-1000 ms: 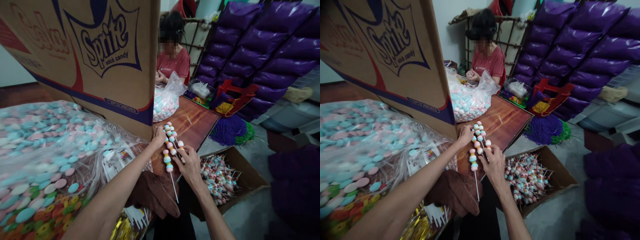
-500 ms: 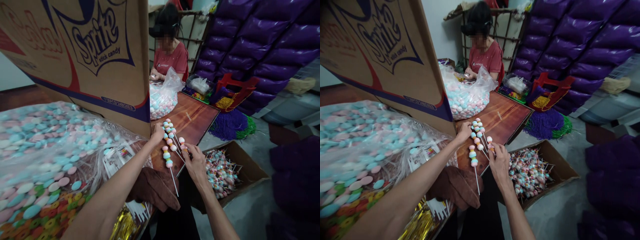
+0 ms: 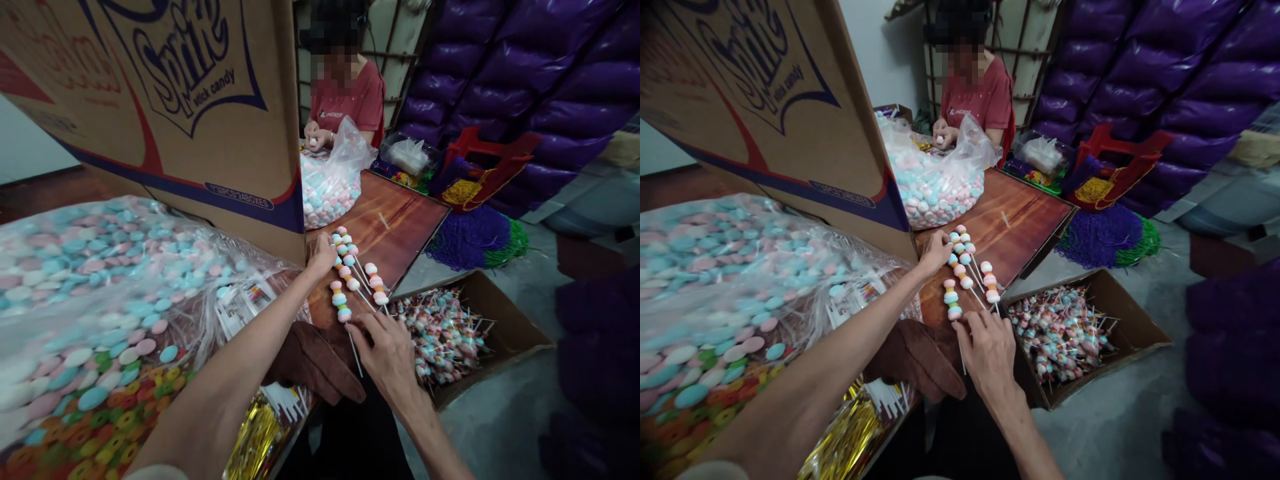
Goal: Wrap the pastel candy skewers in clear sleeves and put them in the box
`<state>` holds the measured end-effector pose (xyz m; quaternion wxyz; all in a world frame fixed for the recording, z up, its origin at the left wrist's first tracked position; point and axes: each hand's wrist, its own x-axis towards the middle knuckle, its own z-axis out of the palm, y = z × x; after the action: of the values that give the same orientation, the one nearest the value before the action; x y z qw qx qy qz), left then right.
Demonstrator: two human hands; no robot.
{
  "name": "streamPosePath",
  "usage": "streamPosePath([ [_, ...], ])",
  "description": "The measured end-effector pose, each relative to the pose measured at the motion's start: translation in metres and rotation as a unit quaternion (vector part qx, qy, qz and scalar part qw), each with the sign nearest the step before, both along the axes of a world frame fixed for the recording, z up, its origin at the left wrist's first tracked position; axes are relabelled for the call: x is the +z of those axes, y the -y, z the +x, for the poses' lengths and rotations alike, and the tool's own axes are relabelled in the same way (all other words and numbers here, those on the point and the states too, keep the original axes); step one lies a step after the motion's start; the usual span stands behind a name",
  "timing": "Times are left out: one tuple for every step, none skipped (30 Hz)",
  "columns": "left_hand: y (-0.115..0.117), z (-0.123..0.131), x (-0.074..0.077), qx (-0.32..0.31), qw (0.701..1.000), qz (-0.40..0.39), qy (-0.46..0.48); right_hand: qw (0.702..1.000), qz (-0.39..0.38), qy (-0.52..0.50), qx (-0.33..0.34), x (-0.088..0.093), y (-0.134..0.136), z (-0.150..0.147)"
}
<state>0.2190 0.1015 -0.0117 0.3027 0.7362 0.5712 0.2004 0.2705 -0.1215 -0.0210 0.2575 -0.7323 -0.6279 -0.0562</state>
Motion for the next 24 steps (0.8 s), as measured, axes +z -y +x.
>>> streamPosePath([
  [0.003, -0.002, 0.002, -0.006, 1.0, 0.007, -0.002, 1.0, -0.009, 0.006, 0.003, -0.002, 0.002, -0.004],
  [0.007, -0.004, 0.005, -0.015, 1.0, 0.015, -0.003, 1.0, -0.018, 0.011, 0.004, -0.005, 0.003, -0.008],
  [0.011, -0.006, 0.008, -0.024, 0.999, 0.023, -0.004, 1.0, -0.026, 0.014, 0.003, -0.006, 0.004, -0.012],
  [0.015, -0.008, 0.01, -0.035, 0.999, 0.032, -0.003, 0.999, -0.034, 0.012, -0.002, -0.008, 0.004, -0.014],
  [0.019, -0.011, 0.013, -0.047, 0.998, 0.041, -0.003, 0.999, -0.039, 0.002, -0.012, -0.008, 0.004, -0.016],
  [0.024, -0.015, 0.016, -0.058, 0.997, 0.049, -0.003, 0.999, -0.041, -0.016, -0.024, -0.009, 0.004, -0.016],
  [0.029, -0.02, 0.017, -0.068, 0.996, 0.055, -0.003, 0.998, -0.04, -0.039, -0.034, -0.008, 0.005, -0.016],
  [0.035, -0.026, 0.018, -0.079, 0.995, 0.06, -0.004, 0.996, -0.035, -0.066, -0.039, -0.008, 0.006, -0.015],
  [0.041, -0.033, 0.018, -0.09, 0.994, 0.065, -0.005, 0.994, -0.03, -0.095, -0.038, -0.007, 0.007, -0.014],
  [0.047, -0.04, 0.017, -0.102, 0.992, 0.07, -0.005, 0.992, -0.023, -0.12, -0.032, -0.006, 0.009, -0.012],
  [0.053, -0.048, 0.016, -0.115, 0.99, 0.08, -0.005, 0.99, -0.016, -0.141, -0.024, -0.005, 0.012, -0.011],
  [0.058, -0.057, 0.013, -0.119, 0.989, 0.089, -0.004, 0.988, -0.007, -0.154, -0.018, -0.004, 0.014, -0.01],
  [0.062, -0.065, 0.01, -0.121, 0.988, 0.095, -0.004, 0.987, 0.0, -0.163, -0.013, -0.003, 0.017, -0.009],
  [0.066, -0.072, 0.007, -0.121, 0.987, 0.101, -0.004, 0.985, 0.008, -0.17, -0.01, -0.003, 0.02, -0.009],
  [0.07, -0.079, 0.004, -0.119, 0.987, 0.106, -0.003, 0.984, 0.016, -0.178, -0.008, -0.002, 0.022, -0.009],
  [0.072, -0.084, 0.0, -0.119, 0.987, 0.108, 0.0, 0.982, 0.023, -0.188, -0.005, -0.002, 0.024, -0.009],
  [0.074, -0.088, -0.003, -0.118, 0.987, 0.108, 0.004, 0.979, 0.028, -0.201, -0.001, -0.003, 0.025, -0.009],
  [0.076, -0.091, -0.006, -0.118, 0.987, 0.106, 0.009, 0.976, 0.032, -0.215, 0.004, -0.003, 0.026, -0.009],
  [0.077, -0.093, -0.009, -0.119, 0.988, 0.102, 0.014, 0.973, 0.036, -0.227, 0.009, -0.004, 0.027, -0.01],
  [0.077, -0.094, -0.012, -0.119, 0.988, 0.098, 0.017, 0.971, 0.04, -0.235, 0.012, -0.005, 0.027, -0.011],
  [0.078, -0.094, -0.013, -0.121, 0.988, 0.095, 0.018, 0.97, 0.042, -0.239, 0.014, -0.007, 0.027, -0.012],
  [0.078, -0.093, -0.014, -0.123, 0.988, 0.093, 0.018, 0.97, 0.044, -0.239, 0.014, -0.008, 0.026, -0.012],
  [0.078, -0.093, -0.015, -0.126, 0.988, 0.092, 0.019, 0.97, 0.045, -0.237, 0.013, -0.009, 0.025, -0.013],
  [0.078, -0.092, -0.015, -0.131, 0.987, 0.091, 0.019, 0.971, 0.045, -0.235, 0.011, -0.01, 0.024, -0.014],
])
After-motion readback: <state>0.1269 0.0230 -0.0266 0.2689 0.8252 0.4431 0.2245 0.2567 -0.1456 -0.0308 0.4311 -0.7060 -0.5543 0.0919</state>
